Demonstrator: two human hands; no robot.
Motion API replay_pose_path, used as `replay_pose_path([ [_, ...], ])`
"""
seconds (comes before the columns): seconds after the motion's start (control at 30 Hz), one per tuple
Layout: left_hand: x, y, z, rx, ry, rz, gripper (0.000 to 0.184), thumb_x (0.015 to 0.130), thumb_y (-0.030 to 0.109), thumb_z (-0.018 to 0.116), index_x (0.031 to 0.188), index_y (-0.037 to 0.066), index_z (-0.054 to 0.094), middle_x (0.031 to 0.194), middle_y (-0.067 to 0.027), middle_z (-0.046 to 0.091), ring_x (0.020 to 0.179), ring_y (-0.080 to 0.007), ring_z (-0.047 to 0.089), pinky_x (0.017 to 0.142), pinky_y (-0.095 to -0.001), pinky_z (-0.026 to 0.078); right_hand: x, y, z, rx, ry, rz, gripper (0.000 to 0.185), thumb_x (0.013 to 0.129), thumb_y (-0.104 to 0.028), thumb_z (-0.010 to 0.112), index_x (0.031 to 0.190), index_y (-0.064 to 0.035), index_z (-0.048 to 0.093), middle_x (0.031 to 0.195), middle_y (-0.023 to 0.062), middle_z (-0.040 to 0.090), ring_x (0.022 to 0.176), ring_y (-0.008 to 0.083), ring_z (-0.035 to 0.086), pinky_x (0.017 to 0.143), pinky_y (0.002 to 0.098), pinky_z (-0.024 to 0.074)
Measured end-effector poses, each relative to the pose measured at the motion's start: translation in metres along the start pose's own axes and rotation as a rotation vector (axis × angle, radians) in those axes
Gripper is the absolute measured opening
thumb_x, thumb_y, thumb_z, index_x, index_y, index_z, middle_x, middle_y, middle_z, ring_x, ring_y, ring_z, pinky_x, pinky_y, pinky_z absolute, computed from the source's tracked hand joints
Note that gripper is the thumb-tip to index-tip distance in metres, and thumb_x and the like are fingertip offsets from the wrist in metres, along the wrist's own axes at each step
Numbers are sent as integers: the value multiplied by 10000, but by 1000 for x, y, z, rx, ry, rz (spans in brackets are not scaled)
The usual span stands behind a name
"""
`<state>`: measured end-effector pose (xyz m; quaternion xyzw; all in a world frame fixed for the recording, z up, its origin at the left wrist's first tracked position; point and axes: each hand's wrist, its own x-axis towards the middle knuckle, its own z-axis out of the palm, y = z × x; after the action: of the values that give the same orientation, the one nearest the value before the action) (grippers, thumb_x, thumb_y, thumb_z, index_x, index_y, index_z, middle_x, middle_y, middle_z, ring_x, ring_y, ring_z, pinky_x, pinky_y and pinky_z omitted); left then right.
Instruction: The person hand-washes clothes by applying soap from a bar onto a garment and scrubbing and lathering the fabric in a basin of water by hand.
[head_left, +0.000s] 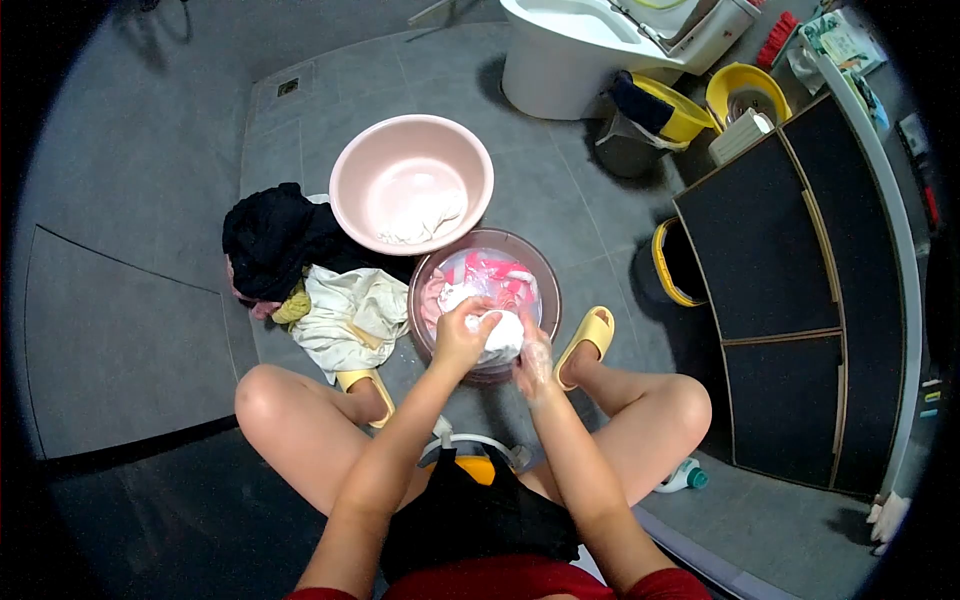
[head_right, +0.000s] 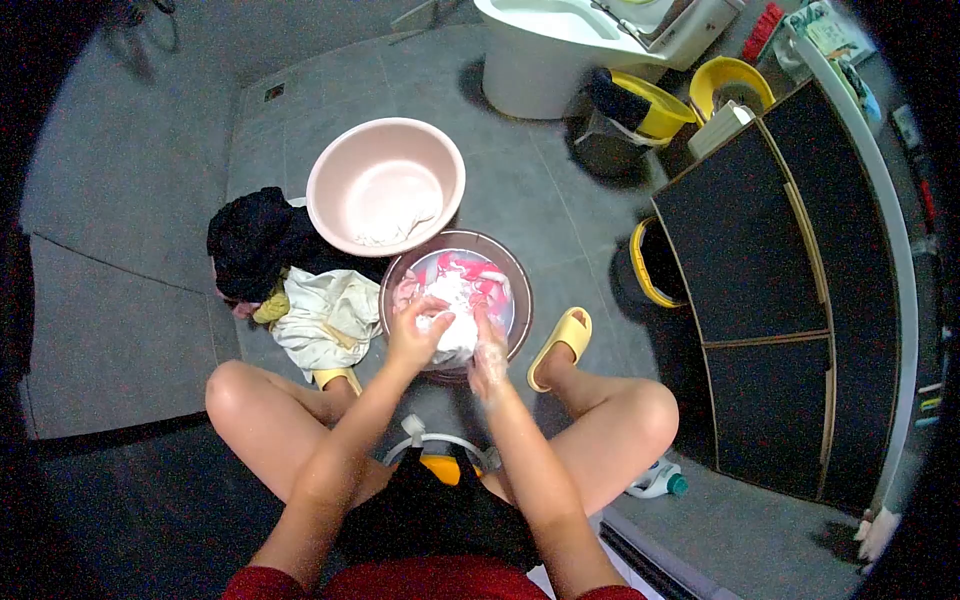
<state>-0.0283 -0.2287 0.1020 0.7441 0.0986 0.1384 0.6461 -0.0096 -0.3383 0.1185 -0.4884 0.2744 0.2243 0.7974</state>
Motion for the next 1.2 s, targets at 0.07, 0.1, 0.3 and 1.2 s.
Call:
replay_pose_path([
  [0.07,-14,1,13,116,77,192,85,705,139,633,701,54,627,648,-75,585,610,-219,588,596,-307,463,24,28,-23,-8,-26,13,305,827,-363,538,913,-71,561,753,10,544,681,125,530,619,270,436],
  [0.1,-24,11,17,242,12,328,114,684,165,655,649,67,608,582,-73,537,555,-258,555,528,-326,444,30,38,-33,-36,-143,25,280,831,-363,530,856,-85,541,737,11,536,663,110,521,586,259,434],
  [0.3,-4,2,8,524,210,256,236,654,168,672,509,86,504,516,-72,481,445,-261,494,429,-338,390,-25,50,5,-97,-86,-175,242,879,-305,457,880,-81,549,769,-34,524,693,75,500,586,229,419],
  [1.2,2,4,-29,-156,-260,-384,260,674,102,673,903,-1,605,816,-71,603,735,-119,552,663,-227,436,11,32,-17,-183,-237,-126,139,818,-124,541,892,-9,570,810,24,569,712,98,545,647,213,454],
])
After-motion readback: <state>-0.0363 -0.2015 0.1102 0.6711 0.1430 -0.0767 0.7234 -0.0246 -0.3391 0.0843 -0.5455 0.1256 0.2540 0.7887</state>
